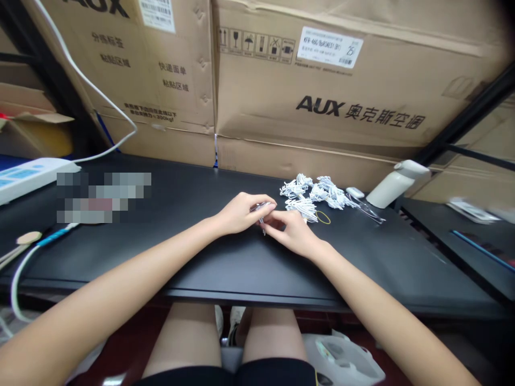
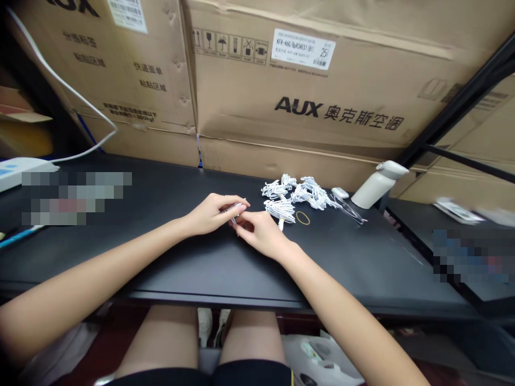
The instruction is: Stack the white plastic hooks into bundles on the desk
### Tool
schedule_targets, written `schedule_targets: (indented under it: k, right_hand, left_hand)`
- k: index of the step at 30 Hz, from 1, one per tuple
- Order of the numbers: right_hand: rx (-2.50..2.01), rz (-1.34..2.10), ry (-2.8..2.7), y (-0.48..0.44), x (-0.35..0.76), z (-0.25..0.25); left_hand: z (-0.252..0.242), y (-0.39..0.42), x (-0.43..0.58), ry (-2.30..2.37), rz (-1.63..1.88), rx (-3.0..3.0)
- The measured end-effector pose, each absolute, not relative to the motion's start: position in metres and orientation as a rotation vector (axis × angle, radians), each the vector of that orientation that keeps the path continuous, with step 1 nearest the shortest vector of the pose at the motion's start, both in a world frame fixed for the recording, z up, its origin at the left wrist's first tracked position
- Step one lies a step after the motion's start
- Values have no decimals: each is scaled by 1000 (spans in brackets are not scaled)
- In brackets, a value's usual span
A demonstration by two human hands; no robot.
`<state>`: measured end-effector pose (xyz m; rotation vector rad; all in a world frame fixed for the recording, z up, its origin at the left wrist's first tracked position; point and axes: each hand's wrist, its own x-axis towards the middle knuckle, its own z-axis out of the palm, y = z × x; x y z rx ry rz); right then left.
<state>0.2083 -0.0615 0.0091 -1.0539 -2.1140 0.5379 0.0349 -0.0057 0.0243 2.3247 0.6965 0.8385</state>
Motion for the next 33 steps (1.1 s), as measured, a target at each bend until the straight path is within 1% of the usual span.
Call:
schedule_targets:
  k: [24, 33]
  right_hand:
    - [-1017, 487, -2158, -61, 209, 10]
    - [-1053, 442, -2191, -63, 209, 11]
  left_hand:
    - [24, -6, 34, 688, 837, 2398]
    - [26, -7, 34, 689, 810, 2522]
